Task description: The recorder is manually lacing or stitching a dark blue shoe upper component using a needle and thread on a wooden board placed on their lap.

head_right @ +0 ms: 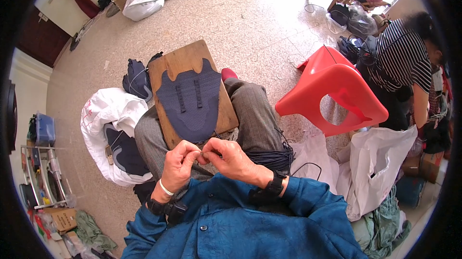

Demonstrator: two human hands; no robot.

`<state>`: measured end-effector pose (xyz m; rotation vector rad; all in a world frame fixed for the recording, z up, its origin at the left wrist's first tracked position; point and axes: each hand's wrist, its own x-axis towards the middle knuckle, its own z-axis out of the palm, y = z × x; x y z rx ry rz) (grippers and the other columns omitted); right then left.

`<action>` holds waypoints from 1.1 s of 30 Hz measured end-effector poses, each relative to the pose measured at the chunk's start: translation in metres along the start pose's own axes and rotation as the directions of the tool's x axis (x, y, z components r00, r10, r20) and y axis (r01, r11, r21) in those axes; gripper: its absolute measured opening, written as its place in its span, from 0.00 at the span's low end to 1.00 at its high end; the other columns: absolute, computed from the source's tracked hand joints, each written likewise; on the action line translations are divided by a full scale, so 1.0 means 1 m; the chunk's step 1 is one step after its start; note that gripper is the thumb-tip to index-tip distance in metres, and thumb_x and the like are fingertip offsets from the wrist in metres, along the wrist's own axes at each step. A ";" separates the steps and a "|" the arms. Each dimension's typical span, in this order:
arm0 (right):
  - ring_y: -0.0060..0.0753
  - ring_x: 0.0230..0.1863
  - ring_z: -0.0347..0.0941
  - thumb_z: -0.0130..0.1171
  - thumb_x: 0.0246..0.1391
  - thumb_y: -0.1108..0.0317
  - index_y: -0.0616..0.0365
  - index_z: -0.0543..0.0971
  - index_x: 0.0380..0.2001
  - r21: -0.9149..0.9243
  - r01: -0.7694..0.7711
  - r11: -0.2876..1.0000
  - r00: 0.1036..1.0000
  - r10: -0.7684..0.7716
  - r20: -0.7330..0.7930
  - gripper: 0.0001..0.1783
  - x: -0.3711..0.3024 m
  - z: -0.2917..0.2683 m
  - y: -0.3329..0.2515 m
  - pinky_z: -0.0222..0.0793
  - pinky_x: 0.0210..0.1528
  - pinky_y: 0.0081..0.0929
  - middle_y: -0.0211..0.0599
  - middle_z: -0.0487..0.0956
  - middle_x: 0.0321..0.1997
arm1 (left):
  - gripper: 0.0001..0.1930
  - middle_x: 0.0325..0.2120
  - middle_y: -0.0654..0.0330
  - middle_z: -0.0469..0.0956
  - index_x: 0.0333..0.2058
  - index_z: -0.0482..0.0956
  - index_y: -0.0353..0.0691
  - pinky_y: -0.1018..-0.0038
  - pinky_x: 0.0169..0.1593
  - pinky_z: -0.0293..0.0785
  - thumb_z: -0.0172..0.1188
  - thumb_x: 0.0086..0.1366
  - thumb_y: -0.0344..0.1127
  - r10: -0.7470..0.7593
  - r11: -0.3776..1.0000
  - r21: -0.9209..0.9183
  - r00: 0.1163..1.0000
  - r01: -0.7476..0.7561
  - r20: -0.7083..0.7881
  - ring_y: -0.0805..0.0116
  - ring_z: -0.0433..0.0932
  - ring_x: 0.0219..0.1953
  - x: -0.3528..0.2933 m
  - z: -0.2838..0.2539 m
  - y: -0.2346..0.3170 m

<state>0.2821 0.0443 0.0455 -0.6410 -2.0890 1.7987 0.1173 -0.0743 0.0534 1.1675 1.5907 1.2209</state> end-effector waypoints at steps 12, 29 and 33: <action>0.18 0.33 0.76 0.58 0.68 0.72 0.65 0.78 0.47 0.055 0.000 0.999 1.000 0.000 0.002 0.09 0.004 -0.008 0.007 0.75 0.35 0.21 0.29 0.82 0.32 | 0.06 0.24 0.63 0.80 0.40 0.77 0.35 0.79 0.34 0.74 0.57 0.75 0.32 -0.101 0.975 -0.208 0.988 0.075 -0.115 0.79 0.79 0.29 0.003 0.000 -0.001; 0.12 0.23 0.60 0.51 0.70 0.69 0.56 0.75 0.52 0.508 -0.263 0.820 0.940 0.336 -0.057 0.11 0.001 -0.058 -0.025 0.54 0.23 0.13 0.25 0.73 0.28 | 0.14 0.33 0.67 0.81 0.50 0.80 0.43 0.81 0.20 0.56 0.56 0.76 0.44 -0.515 0.100 -0.981 0.853 0.165 0.091 0.82 0.57 0.16 -0.019 -0.024 -0.062; 0.09 0.20 0.58 0.50 0.66 0.72 0.53 0.76 0.58 0.362 -0.189 0.913 0.882 0.319 -0.346 0.18 -0.022 -0.110 0.012 0.50 0.20 0.10 0.22 0.71 0.25 | 0.13 0.32 0.67 0.80 0.52 0.79 0.42 0.81 0.19 0.56 0.55 0.77 0.40 -0.519 0.311 -0.950 0.844 0.036 -0.138 0.82 0.56 0.15 -0.032 -0.075 -0.062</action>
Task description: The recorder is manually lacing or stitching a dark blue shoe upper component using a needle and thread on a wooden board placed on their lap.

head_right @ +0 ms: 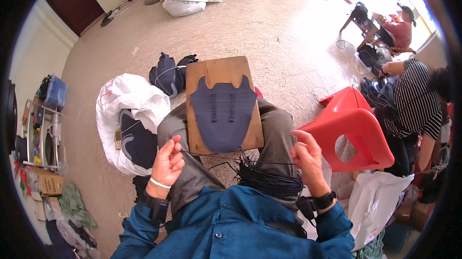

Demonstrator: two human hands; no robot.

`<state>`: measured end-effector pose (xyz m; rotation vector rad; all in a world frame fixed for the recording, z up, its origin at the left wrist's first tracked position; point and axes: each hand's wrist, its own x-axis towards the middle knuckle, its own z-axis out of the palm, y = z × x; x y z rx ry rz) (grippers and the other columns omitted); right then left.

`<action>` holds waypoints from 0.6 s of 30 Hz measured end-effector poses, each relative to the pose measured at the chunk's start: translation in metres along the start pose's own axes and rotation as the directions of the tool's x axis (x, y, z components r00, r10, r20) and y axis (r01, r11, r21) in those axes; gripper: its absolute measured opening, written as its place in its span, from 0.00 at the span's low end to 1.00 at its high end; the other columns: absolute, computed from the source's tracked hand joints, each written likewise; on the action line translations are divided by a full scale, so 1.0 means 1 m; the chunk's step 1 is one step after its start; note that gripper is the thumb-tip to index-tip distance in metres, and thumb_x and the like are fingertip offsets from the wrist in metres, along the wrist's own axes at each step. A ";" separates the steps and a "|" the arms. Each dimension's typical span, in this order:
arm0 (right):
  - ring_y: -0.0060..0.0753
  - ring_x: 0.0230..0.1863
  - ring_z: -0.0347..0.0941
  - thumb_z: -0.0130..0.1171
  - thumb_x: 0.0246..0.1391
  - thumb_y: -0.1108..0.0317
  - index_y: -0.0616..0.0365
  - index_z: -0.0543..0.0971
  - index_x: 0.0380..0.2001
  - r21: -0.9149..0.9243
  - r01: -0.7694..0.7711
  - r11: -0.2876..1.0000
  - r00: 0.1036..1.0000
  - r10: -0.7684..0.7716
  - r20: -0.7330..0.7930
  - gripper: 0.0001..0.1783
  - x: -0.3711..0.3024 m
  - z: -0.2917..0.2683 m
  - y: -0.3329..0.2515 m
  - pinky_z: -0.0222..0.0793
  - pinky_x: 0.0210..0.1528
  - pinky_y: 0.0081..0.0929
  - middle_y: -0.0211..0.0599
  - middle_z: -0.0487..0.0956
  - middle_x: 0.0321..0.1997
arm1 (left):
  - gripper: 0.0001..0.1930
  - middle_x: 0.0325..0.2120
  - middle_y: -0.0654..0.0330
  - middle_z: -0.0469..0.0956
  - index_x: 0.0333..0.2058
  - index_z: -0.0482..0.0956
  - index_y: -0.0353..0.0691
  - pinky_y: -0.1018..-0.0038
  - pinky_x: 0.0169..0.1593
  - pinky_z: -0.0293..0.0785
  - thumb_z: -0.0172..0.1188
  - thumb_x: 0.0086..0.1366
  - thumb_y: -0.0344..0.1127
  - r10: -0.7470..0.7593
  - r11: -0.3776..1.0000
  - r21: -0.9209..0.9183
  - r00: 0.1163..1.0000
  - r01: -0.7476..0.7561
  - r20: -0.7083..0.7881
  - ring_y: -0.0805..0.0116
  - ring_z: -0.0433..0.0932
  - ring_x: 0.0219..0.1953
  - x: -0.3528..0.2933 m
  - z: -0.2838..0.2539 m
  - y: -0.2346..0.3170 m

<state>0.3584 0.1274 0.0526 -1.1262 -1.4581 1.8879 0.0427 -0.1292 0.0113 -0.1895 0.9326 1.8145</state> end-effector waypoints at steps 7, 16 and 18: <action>0.09 0.21 0.61 0.51 0.66 0.76 0.56 0.83 0.43 -0.250 0.120 0.961 0.963 -0.175 -0.207 0.12 0.026 -0.097 0.048 0.55 0.23 0.13 0.20 0.71 0.22 | 0.13 0.33 0.67 0.80 0.52 0.79 0.40 0.82 0.19 0.56 0.55 0.77 0.40 0.109 0.993 0.044 0.992 -0.112 0.065 0.83 0.56 0.15 0.002 0.013 0.016; 0.15 0.27 0.74 0.55 0.68 0.68 0.62 0.83 0.46 -0.156 0.094 0.983 0.983 -0.066 0.172 0.11 0.023 0.065 -0.006 0.70 0.29 0.17 0.29 0.84 0.34 | 0.13 0.30 0.61 0.81 0.48 0.80 0.34 0.84 0.17 0.58 0.54 0.77 0.38 -0.107 0.850 0.526 0.974 -0.013 0.198 0.87 0.58 0.14 -0.006 0.085 -0.055; 0.13 0.26 0.73 0.54 0.70 0.66 0.63 0.81 0.48 0.000 0.018 1.000 0.960 -0.017 0.278 0.13 0.024 0.094 -0.005 0.68 0.26 0.14 0.30 0.84 0.37 | 0.13 0.30 0.61 0.82 0.47 0.79 0.35 0.84 0.17 0.58 0.53 0.78 0.38 -0.178 0.845 0.534 0.957 0.030 0.230 0.86 0.58 0.14 -0.007 0.094 -0.072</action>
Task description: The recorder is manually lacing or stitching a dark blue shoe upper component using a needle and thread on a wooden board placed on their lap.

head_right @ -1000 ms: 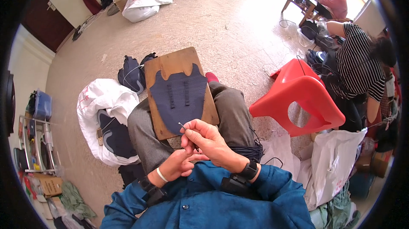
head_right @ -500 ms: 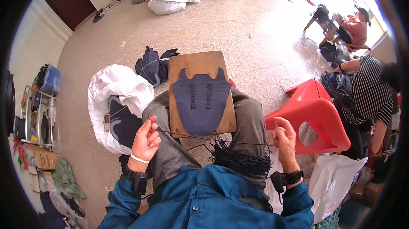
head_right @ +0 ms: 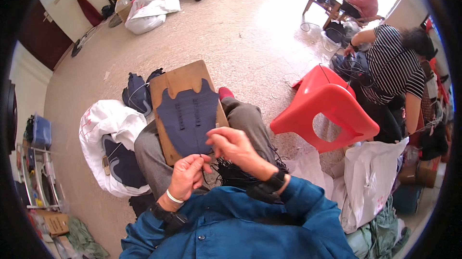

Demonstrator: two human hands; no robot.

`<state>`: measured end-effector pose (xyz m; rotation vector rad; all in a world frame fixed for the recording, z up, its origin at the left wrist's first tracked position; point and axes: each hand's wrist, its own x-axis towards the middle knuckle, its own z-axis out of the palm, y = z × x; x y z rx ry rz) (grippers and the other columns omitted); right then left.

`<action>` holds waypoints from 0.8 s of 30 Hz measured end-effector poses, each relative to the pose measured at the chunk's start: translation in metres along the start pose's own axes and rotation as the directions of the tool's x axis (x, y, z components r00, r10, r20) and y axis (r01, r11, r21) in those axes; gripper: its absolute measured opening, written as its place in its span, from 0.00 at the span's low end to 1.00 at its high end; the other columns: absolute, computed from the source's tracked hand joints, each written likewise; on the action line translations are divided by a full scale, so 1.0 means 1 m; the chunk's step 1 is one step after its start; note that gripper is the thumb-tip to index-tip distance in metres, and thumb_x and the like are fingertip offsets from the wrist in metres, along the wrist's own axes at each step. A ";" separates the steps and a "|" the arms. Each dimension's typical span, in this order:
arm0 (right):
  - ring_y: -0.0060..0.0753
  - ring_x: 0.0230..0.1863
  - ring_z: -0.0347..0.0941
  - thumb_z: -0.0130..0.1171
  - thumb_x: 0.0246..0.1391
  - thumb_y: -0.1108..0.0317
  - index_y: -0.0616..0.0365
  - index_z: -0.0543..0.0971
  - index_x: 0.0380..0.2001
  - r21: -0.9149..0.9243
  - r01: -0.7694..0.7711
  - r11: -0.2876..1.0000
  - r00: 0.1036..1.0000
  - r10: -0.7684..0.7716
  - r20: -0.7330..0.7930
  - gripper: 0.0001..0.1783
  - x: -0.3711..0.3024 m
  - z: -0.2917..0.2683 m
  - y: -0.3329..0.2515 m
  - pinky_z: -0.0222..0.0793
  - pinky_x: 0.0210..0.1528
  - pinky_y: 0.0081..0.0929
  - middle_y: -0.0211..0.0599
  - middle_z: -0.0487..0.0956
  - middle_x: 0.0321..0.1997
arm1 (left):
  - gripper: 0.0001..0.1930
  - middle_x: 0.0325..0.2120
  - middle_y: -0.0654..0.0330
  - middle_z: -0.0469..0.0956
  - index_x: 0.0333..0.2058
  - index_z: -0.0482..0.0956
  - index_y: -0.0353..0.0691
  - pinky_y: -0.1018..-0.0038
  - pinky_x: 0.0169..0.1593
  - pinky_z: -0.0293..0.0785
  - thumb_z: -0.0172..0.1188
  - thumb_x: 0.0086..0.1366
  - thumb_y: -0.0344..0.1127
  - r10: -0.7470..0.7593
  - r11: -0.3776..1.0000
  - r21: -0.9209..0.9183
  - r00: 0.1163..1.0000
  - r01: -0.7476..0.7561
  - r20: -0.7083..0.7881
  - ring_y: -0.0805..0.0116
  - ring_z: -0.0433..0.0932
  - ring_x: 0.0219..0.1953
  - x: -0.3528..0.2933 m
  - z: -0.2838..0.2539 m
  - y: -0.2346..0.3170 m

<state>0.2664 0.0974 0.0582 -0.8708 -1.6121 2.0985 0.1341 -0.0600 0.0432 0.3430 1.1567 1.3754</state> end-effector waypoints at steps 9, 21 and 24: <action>0.11 0.26 0.72 0.55 0.72 0.62 0.63 0.83 0.45 0.290 -0.087 0.953 0.996 0.077 0.047 0.14 -0.005 0.011 0.012 0.65 0.25 0.12 0.28 0.83 0.35 | 0.12 0.30 0.62 0.82 0.46 0.79 0.38 0.84 0.17 0.59 0.51 0.78 0.39 -0.128 0.982 -0.129 0.988 0.138 0.084 0.86 0.57 0.13 0.007 0.010 -0.016; 0.16 0.30 0.77 0.53 0.71 0.72 0.64 0.81 0.48 0.264 -0.074 0.962 0.997 0.072 0.016 0.10 -0.005 0.028 0.043 0.72 0.30 0.15 0.34 0.84 0.37 | 0.08 0.32 0.68 0.75 0.44 0.75 0.43 0.80 0.25 0.60 0.49 0.77 0.38 -0.150 0.896 -0.420 0.989 0.144 0.019 0.84 0.60 0.19 0.011 -0.001 -0.032; 0.17 0.32 0.78 0.53 0.70 0.73 0.65 0.80 0.50 0.270 -0.069 0.960 0.998 0.069 0.011 0.11 -0.008 0.028 0.052 0.74 0.32 0.16 0.34 0.84 0.39 | 0.08 0.34 0.67 0.75 0.45 0.75 0.44 0.78 0.25 0.60 0.47 0.77 0.35 -0.217 0.872 -0.454 0.976 0.182 -0.025 0.83 0.60 0.18 0.010 0.000 -0.036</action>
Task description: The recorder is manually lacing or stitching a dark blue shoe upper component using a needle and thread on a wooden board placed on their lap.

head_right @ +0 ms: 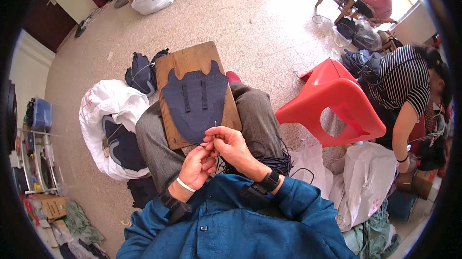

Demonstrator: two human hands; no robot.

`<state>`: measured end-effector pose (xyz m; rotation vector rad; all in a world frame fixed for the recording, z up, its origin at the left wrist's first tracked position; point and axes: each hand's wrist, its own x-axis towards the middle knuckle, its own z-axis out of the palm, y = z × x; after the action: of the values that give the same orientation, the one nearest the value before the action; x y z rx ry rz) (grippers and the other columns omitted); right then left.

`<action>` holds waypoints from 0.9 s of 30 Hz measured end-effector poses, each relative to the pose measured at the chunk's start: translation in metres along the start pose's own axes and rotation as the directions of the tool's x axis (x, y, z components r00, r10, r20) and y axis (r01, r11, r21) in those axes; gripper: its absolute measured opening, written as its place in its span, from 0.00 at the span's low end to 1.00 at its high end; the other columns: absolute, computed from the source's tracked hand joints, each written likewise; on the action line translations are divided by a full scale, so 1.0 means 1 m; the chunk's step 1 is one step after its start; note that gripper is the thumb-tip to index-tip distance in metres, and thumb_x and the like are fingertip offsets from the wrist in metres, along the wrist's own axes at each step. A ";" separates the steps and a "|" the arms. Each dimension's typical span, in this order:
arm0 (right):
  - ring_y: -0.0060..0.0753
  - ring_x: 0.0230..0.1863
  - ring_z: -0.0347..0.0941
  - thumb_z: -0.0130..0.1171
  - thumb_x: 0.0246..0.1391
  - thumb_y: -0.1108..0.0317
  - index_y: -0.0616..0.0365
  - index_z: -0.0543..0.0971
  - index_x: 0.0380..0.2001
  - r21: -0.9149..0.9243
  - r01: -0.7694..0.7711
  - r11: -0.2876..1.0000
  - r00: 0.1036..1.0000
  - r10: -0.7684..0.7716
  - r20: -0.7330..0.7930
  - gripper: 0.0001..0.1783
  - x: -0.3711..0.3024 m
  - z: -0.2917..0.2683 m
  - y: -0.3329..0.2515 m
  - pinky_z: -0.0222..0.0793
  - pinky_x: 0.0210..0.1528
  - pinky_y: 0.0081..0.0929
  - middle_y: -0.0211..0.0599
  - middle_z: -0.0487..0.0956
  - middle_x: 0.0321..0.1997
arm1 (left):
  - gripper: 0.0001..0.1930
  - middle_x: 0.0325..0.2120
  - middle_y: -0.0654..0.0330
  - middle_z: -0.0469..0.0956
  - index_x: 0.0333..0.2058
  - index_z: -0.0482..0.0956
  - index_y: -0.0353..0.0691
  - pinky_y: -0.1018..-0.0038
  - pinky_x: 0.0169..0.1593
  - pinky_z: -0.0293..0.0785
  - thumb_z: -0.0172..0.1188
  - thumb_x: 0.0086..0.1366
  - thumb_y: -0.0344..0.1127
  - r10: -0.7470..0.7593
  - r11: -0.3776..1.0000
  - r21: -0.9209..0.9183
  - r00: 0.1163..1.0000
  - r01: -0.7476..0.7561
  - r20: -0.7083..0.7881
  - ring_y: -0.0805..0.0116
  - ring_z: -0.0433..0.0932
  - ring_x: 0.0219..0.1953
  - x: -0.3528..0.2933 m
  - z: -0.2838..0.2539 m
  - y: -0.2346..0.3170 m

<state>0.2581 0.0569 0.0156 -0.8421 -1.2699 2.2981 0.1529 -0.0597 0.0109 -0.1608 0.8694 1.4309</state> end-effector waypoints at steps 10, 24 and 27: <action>0.27 0.32 0.78 0.65 0.59 0.72 0.65 0.82 0.44 -0.712 0.306 0.632 0.947 -0.277 0.161 0.11 -0.002 0.007 -0.009 0.75 0.36 0.26 0.36 0.81 0.33 | 0.10 0.17 0.70 0.65 0.42 0.76 0.37 0.78 0.20 0.62 0.49 0.73 0.36 0.133 0.769 0.631 0.991 -0.101 -0.004 0.80 0.61 0.15 -0.006 0.002 0.001; 0.50 0.32 0.79 0.65 0.56 0.71 0.65 0.82 0.35 -0.752 0.440 0.491 0.886 -0.377 0.272 0.07 -0.003 0.007 -0.003 0.75 0.36 0.37 0.47 0.80 0.31 | 0.13 0.23 0.64 0.75 0.31 0.78 0.33 0.74 0.30 0.68 0.51 0.75 0.33 0.075 0.637 0.750 0.983 -0.175 0.166 0.77 0.71 0.26 -0.005 -0.014 0.004; 0.51 0.32 0.79 0.64 0.56 0.71 0.65 0.82 0.34 -0.732 0.485 0.478 0.863 -0.394 0.315 0.07 -0.004 0.009 -0.007 0.74 0.35 0.38 0.47 0.79 0.30 | 0.12 0.23 0.65 0.75 0.34 0.80 0.33 0.75 0.30 0.68 0.52 0.75 0.33 0.100 0.570 0.794 0.977 -0.211 0.188 0.77 0.71 0.26 -0.005 -0.025 0.003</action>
<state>0.2556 0.0521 0.0267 -0.5081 -2.3157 1.2982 0.1400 -0.0775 -0.0025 0.7285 1.3848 1.0435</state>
